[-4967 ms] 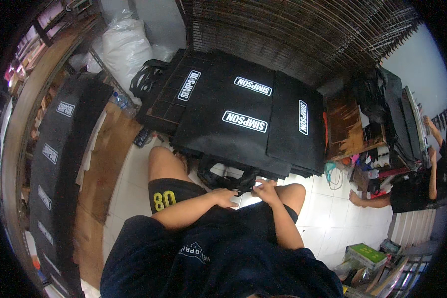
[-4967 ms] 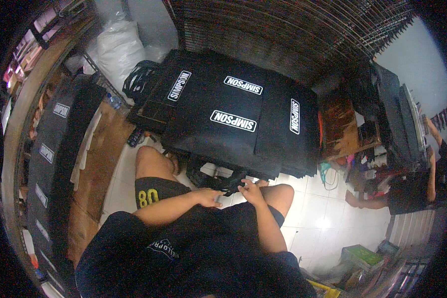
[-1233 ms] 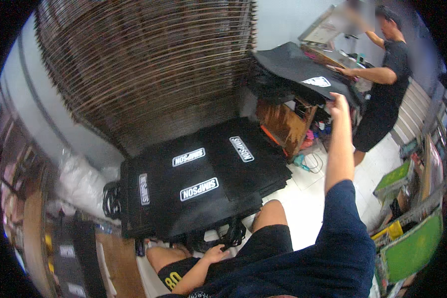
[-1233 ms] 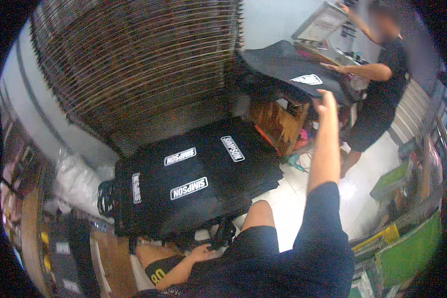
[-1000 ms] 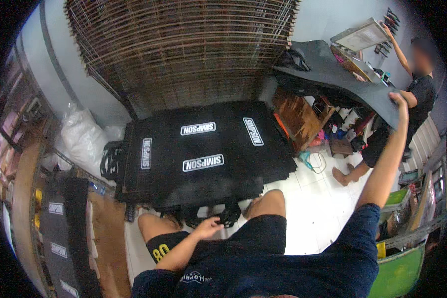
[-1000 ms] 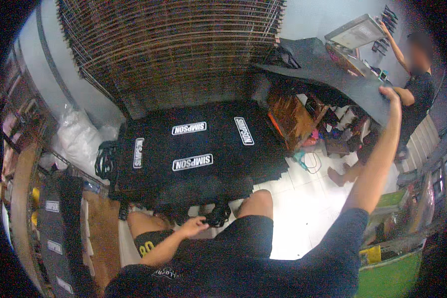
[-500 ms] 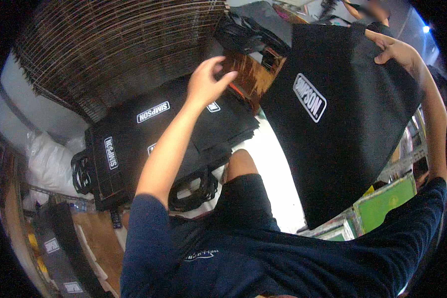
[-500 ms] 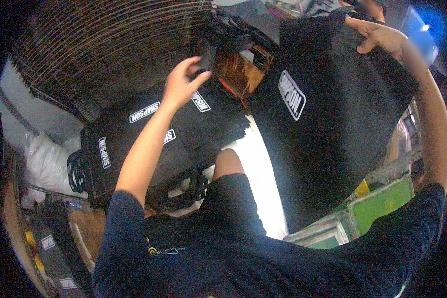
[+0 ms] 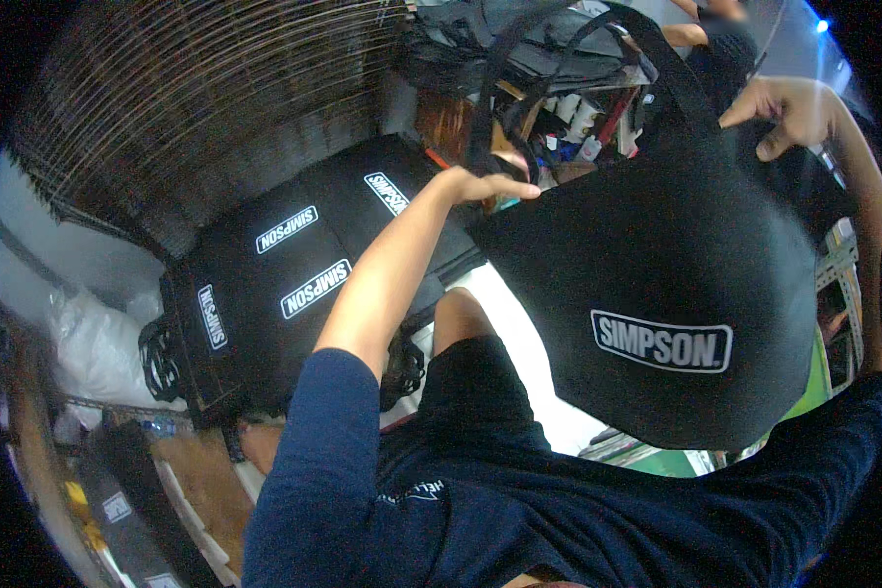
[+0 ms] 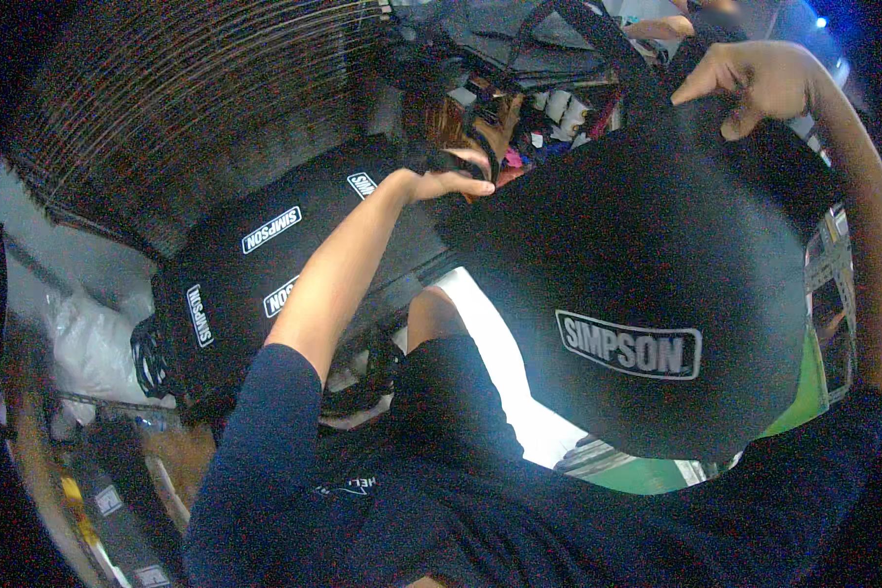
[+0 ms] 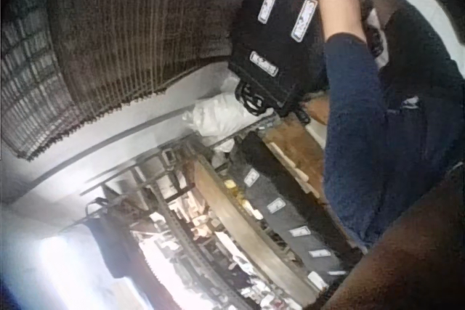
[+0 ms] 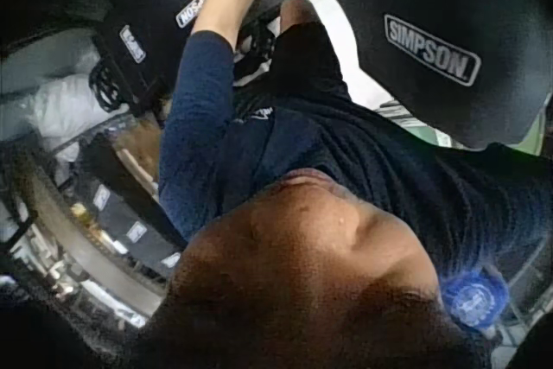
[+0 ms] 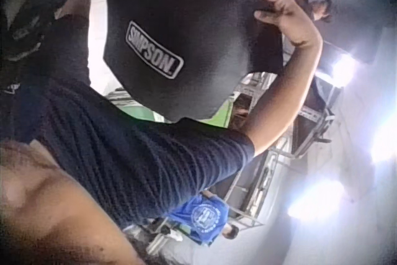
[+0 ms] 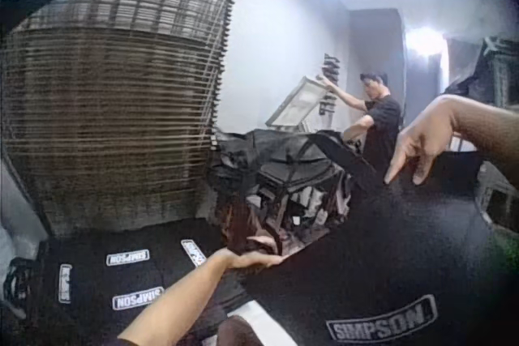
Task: The person sits on the floor and repeatedly picks up black floor mats from a pile, aligns them, and places them onto a stack. Another person in the background also handles similar mats.
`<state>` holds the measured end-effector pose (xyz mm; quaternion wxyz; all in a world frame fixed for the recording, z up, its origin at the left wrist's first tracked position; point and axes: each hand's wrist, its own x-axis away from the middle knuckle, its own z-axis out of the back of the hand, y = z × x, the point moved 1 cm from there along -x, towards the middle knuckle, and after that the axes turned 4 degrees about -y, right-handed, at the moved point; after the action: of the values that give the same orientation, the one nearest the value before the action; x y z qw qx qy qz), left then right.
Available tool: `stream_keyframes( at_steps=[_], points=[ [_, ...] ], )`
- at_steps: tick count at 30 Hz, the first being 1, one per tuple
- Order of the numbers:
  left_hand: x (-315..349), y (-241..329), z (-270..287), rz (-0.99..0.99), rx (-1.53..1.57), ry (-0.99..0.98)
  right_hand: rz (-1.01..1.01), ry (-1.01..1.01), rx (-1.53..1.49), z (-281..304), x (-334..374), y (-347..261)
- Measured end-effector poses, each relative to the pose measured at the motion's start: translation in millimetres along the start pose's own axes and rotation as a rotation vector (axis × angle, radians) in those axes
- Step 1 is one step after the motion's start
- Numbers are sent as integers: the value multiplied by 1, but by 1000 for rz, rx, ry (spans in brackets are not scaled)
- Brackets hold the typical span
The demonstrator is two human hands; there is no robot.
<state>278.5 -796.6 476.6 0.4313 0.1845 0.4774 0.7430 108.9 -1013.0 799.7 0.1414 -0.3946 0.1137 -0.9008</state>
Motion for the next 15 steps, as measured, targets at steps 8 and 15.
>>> stream_keyframes(
  at_steps=[8,15],
  points=[
    [14,-13,-55,224,415,-91,-141,197,156,41,6,67],
    [60,108,-4,-1,675,168,-77,1206,1096,63,-33,128]
  ],
)
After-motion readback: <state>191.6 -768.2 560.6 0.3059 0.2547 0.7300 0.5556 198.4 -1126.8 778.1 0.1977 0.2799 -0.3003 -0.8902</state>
